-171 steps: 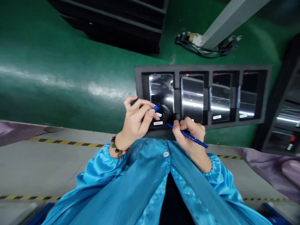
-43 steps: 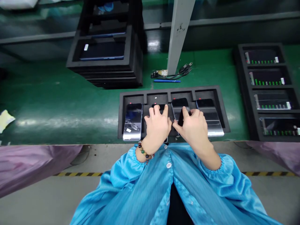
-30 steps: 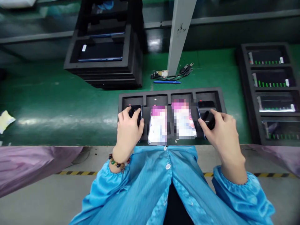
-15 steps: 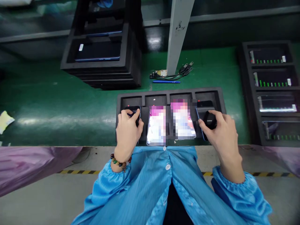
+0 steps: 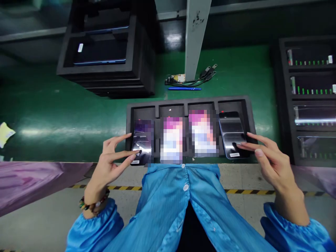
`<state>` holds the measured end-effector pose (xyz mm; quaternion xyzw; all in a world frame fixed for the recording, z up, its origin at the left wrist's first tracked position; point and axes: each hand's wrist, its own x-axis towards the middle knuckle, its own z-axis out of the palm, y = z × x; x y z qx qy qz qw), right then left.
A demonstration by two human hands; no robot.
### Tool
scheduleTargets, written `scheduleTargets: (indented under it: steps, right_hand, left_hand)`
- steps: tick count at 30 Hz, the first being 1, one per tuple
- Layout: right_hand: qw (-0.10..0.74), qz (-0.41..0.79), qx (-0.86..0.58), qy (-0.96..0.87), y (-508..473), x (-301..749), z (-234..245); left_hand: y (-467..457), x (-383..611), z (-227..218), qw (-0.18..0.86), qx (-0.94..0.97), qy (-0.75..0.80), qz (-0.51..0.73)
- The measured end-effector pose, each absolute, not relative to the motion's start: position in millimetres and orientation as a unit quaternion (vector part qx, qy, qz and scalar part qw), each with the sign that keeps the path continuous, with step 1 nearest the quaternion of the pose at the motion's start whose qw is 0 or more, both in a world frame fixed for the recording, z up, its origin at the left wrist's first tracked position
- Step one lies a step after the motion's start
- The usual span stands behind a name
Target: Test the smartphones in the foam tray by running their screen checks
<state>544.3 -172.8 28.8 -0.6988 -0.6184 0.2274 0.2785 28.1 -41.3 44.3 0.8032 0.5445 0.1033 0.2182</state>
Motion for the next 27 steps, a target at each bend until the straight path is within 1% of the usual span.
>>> scheduleTargets:
  steps: [3, 5, 6, 9, 11, 13, 15, 17, 21, 23, 25, 27]
  right_hand:
    - [0.239, 0.177, -0.712, -0.636, -153.4, 541.2, 20.3]
    - [0.237, 0.157, -0.692, -0.663, -140.5, 532.8, 19.9]
    - [0.242, 0.166, -0.664, -0.688, -135.5, 527.0, 20.8]
    - [0.234, 0.228, -0.549, -0.769, -125.1, 505.7, 23.2]
    - [0.215, 0.25, -0.511, -0.794, -118.5, 493.3, 22.3]
    - [0.203, 0.234, -0.539, -0.783, -110.1, 487.4, 19.9]
    - [0.202, 0.203, -0.587, -0.757, -102.1, 490.5, 18.4]
    - [0.215, 0.188, -0.617, -0.733, -99.1, 501.8, 19.5]
    - [0.26, 0.188, -0.669, -0.671, -119.5, 533.4, 26.0]
    - [0.291, 0.187, -0.684, -0.642, -138.1, 545.8, 26.7]
    - [0.322, 0.2, -0.669, -0.639, -154.1, 552.8, 24.5]
    - [0.335, 0.217, -0.654, -0.642, -161.7, 554.6, 19.9]
  left_hand:
    - [-31.8, 35.8, 33.8, 0.189, 0.796, 0.565, 0.109]
    - [-26.0, 49.0, 31.8, 0.163, 0.802, 0.562, 0.122]
    - [-24.5, 57.2, 32.6, 0.165, 0.816, 0.539, 0.128]
    - [-24.8, 85.3, 37.4, 0.224, 0.876, 0.408, 0.128]
    - [-25.4, 102.5, 38.5, 0.261, 0.897, 0.34, 0.11]
    - [-22.6, 113.5, 36.8, 0.26, 0.901, 0.335, 0.09]
    - [-16.1, 114.9, 34.2, 0.236, 0.896, 0.367, 0.079]
    - [-8.5, 105.5, 33.2, 0.21, 0.884, 0.408, 0.092]
    - [-3.6, 63.9, 35.4, 0.18, 0.852, 0.465, 0.16]
    - [-7.0, 41.6, 34.7, 0.187, 0.843, 0.471, 0.18]
    - [-10.8, 25.3, 30.7, 0.213, 0.843, 0.459, 0.184]
    - [-12.0, 18.0, 23.2, 0.236, 0.839, 0.457, 0.177]
